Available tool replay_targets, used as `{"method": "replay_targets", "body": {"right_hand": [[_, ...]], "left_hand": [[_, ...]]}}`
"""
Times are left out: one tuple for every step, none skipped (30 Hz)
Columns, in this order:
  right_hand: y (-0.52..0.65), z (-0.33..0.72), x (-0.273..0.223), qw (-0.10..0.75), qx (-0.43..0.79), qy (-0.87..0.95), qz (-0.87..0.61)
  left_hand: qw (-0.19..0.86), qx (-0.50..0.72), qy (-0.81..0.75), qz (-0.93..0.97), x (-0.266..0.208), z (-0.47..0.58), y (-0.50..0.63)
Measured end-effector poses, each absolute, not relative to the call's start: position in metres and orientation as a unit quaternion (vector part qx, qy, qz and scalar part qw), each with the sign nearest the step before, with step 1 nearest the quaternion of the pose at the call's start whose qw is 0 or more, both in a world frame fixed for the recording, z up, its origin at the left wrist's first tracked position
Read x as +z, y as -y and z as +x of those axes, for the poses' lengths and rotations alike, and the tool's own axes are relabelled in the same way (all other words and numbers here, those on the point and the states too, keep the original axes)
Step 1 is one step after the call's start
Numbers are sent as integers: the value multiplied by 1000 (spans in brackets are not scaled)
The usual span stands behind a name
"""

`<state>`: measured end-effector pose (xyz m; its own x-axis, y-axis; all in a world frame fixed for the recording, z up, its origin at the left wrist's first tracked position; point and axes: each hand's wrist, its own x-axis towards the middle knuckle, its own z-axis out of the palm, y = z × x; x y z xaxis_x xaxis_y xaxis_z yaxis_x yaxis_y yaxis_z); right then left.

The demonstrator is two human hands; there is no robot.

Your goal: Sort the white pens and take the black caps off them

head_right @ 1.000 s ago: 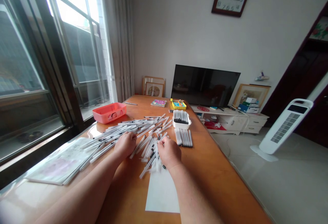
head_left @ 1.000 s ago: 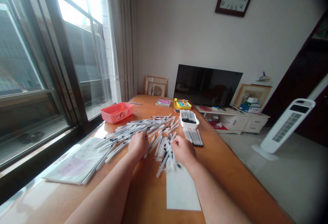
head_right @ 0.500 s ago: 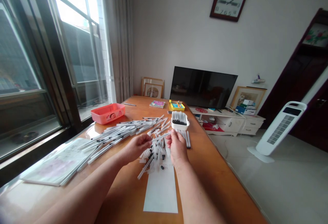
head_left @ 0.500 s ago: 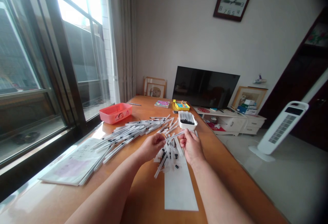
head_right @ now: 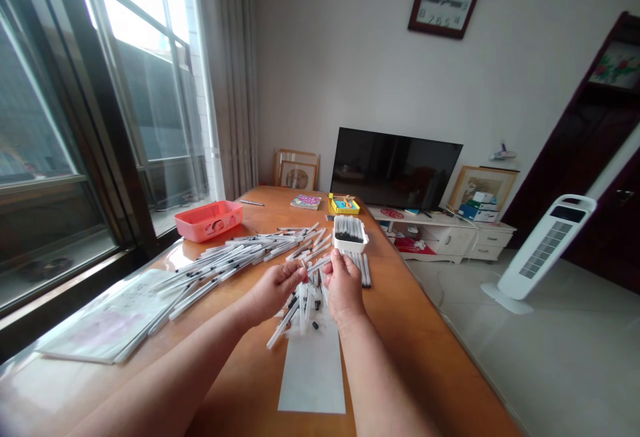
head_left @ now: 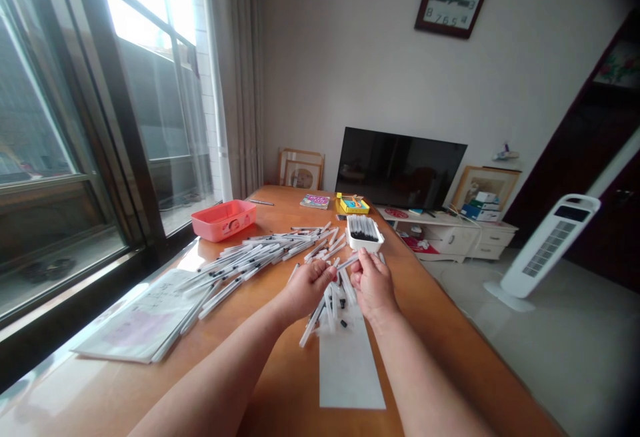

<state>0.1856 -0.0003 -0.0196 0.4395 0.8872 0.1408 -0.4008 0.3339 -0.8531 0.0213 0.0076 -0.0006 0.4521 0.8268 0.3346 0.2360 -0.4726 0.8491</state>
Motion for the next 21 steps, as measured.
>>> {"method": "replay_targets", "body": {"right_hand": [[0, 186, -19, 755, 431, 310, -385], [0, 186, -19, 755, 436, 307, -382], [0, 185, -19, 754, 441, 304, -380], [0, 184, -19, 754, 446, 300, -378], [0, 182, -19, 754, 451, 296, -375], [0, 181, -19, 754, 454, 293, -372], [0, 179, -19, 754, 457, 292, -370], [0, 177, -20, 754, 460, 292, -367], [-1, 177, -20, 752, 463, 293, -366], [-1, 177, -20, 749, 467, 295, -366], [-2, 179, -20, 748, 469, 295, -366], [-3, 183, -19, 750, 469, 290, -365], [-4, 189, -19, 754, 467, 283, -365], [-6, 195, -18, 769, 453, 266, -363], [-7, 201, -17, 782, 442, 247, -363], [-8, 206, -17, 790, 428, 237, -370], [-9, 210, -18, 794, 411, 237, -381], [-10, 210, -20, 789, 398, 247, -397], [-10, 209, -22, 774, 395, 271, -414], [-10, 205, -26, 755, 390, 306, -430], [-9, 199, -30, 727, 387, 346, -449]], "left_hand": [[401, 386, -352, 753, 1, 21, -7], [427, 380, -354, 740, 2, 21, -6], [455, 375, -356, 725, 3, 21, -6], [485, 369, -357, 708, 3, 21, -5], [515, 363, -358, 689, 4, 22, -5], [544, 357, -361, 668, 4, 22, -4], [571, 351, -366, 645, 4, 22, -4], [597, 345, -370, 623, 4, 22, -4], [621, 339, -372, 601, 4, 22, -4], [644, 332, -372, 581, 3, 21, -4], [666, 323, -370, 561, 3, 20, -4], [688, 313, -368, 542, 3, 19, -5], [708, 300, -366, 525, 2, 17, -5], [727, 286, -364, 508, 2, 15, -6], [744, 274, -358, 493, 1, 13, -7], [759, 268, -349, 480, 0, 12, -8], [770, 270, -338, 469, -2, 11, -9], [777, 282, -328, 458, -3, 10, -11], [780, 299, -321, 447, -6, 10, -12], [778, 319, -319, 437, -8, 9, -14], [774, 342, -320, 426, -10, 8, -17]]}}
